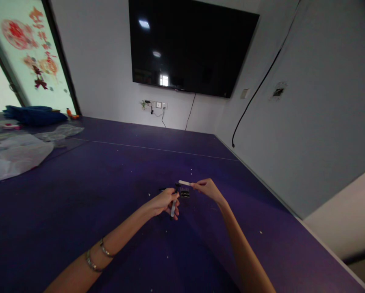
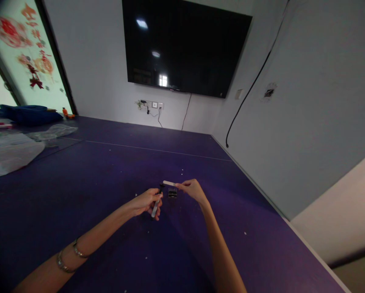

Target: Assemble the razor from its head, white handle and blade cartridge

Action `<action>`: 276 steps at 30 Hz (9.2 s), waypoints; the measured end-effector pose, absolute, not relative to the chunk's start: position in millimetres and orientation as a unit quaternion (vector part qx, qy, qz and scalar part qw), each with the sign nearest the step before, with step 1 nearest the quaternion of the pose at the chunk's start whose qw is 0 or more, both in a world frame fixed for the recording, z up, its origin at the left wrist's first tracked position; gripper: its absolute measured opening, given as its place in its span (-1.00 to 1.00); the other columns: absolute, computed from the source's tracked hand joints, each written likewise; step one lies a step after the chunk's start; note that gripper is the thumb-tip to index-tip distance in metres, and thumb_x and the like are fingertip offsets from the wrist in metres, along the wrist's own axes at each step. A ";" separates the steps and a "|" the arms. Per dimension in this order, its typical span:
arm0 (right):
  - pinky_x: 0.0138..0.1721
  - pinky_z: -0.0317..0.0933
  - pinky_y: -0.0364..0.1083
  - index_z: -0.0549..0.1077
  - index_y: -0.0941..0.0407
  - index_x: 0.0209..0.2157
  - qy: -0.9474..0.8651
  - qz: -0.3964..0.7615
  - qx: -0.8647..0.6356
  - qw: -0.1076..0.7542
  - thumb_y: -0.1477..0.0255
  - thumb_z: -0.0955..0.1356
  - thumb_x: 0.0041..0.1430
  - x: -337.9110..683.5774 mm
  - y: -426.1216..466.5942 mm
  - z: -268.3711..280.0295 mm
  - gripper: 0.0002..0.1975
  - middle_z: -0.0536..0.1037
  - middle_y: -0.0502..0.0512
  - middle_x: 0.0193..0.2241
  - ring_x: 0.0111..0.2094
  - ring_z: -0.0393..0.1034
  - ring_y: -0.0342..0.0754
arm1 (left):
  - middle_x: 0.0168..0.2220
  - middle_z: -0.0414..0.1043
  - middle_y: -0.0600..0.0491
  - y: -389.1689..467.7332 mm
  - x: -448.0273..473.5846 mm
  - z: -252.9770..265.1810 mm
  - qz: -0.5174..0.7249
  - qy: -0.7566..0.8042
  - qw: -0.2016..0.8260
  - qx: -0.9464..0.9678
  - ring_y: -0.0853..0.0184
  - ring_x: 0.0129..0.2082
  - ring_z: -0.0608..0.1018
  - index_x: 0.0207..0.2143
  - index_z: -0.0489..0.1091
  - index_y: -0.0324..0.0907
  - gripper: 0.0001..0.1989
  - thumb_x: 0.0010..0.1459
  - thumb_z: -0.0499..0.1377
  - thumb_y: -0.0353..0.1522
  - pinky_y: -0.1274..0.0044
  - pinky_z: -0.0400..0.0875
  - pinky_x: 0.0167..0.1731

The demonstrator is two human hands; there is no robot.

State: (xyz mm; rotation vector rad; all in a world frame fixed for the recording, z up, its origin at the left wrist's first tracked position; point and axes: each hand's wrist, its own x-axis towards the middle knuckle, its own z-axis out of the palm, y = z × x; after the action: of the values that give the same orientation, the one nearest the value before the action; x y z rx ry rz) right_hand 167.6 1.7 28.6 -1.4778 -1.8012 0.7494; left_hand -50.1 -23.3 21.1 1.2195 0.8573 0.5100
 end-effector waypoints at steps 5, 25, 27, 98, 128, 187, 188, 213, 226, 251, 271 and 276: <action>-0.61 -0.09 -0.20 0.53 0.24 -0.55 -0.699 0.296 -0.558 0.334 0.06 0.32 -0.08 164.4 0.8 28.5 -0.53 0.32 -0.02 -0.71 -0.65 0.09 -0.23 | -0.55 0.23 0.17 -20.3 -50.1 16.5 0.229 0.394 0.702 0.548 0.41 -0.64 0.44 -0.27 0.05 -0.19 -0.88 0.18 -0.06 -0.33 0.38 0.42 -0.52; -0.60 -0.08 -0.20 0.52 0.24 -0.56 -0.704 0.297 -0.551 0.337 0.05 0.31 -0.06 162.0 -0.1 32.3 -0.51 0.30 -0.03 -0.71 -0.65 0.08 -0.23 | -0.54 0.24 0.15 -28.0 -50.1 26.3 0.218 0.371 0.690 0.582 0.42 -0.63 0.43 -0.29 0.08 -0.19 -0.94 0.18 -0.08 -0.38 0.44 0.37 -0.55; -0.60 -0.08 -0.19 0.52 0.24 -0.55 -0.693 0.282 -0.565 0.348 0.04 0.31 -0.08 163.0 1.2 30.9 -0.50 0.30 -0.03 -0.71 -0.65 0.08 -0.23 | -0.52 0.26 0.13 -28.8 -50.8 27.2 0.217 0.342 0.682 0.609 0.41 -0.62 0.44 -0.29 0.09 -0.19 -0.93 0.18 -0.07 -0.37 0.47 0.35 -0.56; -0.55 0.10 -0.21 0.49 0.18 -0.60 -0.668 0.090 -0.646 0.358 0.24 0.20 0.11 138.3 -20.7 50.5 -0.59 0.47 0.10 -0.68 -0.61 0.36 -0.12 | -0.54 0.31 0.16 -0.6 -68.1 30.5 0.460 0.249 0.548 0.653 0.40 -0.61 0.51 -0.29 0.11 -0.19 -0.83 0.16 0.02 -0.27 0.60 0.36 -0.62; -0.31 0.23 -0.04 0.51 0.15 -0.34 -0.694 0.020 -0.713 0.101 0.18 0.13 0.18 90.4 -17.1 -19.8 -0.56 0.53 0.25 -0.36 -0.30 0.45 0.08 | -0.58 0.35 0.15 -4.3 -66.2 33.3 0.438 0.245 0.555 0.664 0.42 -0.64 0.48 -0.31 0.12 -0.19 -0.89 0.16 0.00 -0.33 0.59 0.37 -0.61; -0.27 0.30 -0.15 0.54 0.17 -0.25 -0.693 0.158 -0.612 0.348 0.65 0.22 -0.03 143.9 13.4 2.7 -0.65 0.58 0.11 -0.31 -0.32 0.46 -0.08 | -0.49 0.43 0.07 -0.3 -56.1 10.1 0.440 0.310 0.534 0.652 0.38 -0.57 0.53 -0.29 0.23 -0.23 -0.78 0.04 0.16 -0.32 0.57 0.38 -0.57; -0.30 0.32 -0.15 0.54 0.18 -0.26 -0.687 0.174 -0.609 0.358 0.64 0.23 -0.03 143.8 13.1 4.5 -0.66 0.58 0.12 -0.34 -0.34 0.46 -0.08 | -0.49 0.43 0.08 -0.1 -55.3 8.7 0.445 0.310 0.531 0.651 0.38 -0.57 0.53 -0.31 0.22 -0.23 -0.78 0.02 0.18 -0.33 0.57 0.38 -0.56; -0.32 0.27 -0.11 0.55 0.14 -0.35 -0.729 0.231 -0.451 0.460 0.58 0.30 -0.04 118.3 -23.1 58.6 -0.78 0.57 0.11 -0.40 -0.37 0.43 -0.08 | -0.61 0.36 0.21 -14.1 -46.1 -8.7 0.449 0.320 0.421 0.721 0.42 -0.63 0.47 -0.40 0.11 -0.15 -0.71 0.00 0.20 -0.25 0.61 0.30 -0.60; -0.33 0.26 -0.12 0.54 0.14 -0.34 -0.743 0.229 -0.428 0.461 0.58 0.29 -0.02 116.3 -25.9 59.7 -0.78 0.55 0.10 -0.41 -0.38 0.41 -0.10 | -0.62 0.37 0.21 -11.7 -45.2 -12.3 0.456 0.323 0.412 0.719 0.42 -0.65 0.48 -0.41 0.11 -0.15 -0.71 0.00 0.20 -0.24 0.62 0.29 -0.63; -0.33 0.26 -0.12 0.53 0.14 -0.36 -0.748 0.227 -0.429 0.453 0.57 0.29 -0.02 114.4 -30.1 64.4 -0.80 0.54 0.09 -0.41 -0.37 0.41 -0.10 | -0.64 0.34 0.21 -14.8 -44.6 -11.4 0.469 0.339 0.387 0.718 0.44 -0.66 0.45 -0.42 0.11 -0.15 -0.72 0.00 0.19 -0.24 0.63 0.26 -0.63; -0.33 0.25 -0.13 0.53 0.13 -0.36 -0.758 0.213 -0.429 0.443 0.57 0.28 -0.01 115.2 -29.5 63.2 -0.80 0.54 0.08 -0.41 -0.38 0.41 -0.11 | -0.65 0.36 0.20 -17.7 -43.4 -10.1 0.471 0.352 0.381 0.714 0.43 -0.67 0.46 -0.45 0.12 -0.16 -0.72 0.00 0.20 -0.23 0.64 0.25 -0.65; -0.29 0.27 -0.11 0.51 0.13 -0.36 -0.753 0.225 -0.431 0.444 0.57 0.28 -0.02 115.3 -27.4 59.3 -0.80 0.54 0.08 -0.40 -0.35 0.41 -0.10 | -0.66 0.37 0.19 -15.9 -43.1 -11.8 0.470 0.354 0.394 0.706 0.42 -0.69 0.46 -0.44 0.14 -0.16 -0.72 -0.01 0.21 -0.24 0.64 0.26 -0.66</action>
State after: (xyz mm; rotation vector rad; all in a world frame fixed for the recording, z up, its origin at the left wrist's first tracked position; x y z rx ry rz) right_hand 115.3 -27.4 59.3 -1.0675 -1.8675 0.5578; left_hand -43.1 -15.9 -11.8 1.7919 0.8995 1.1920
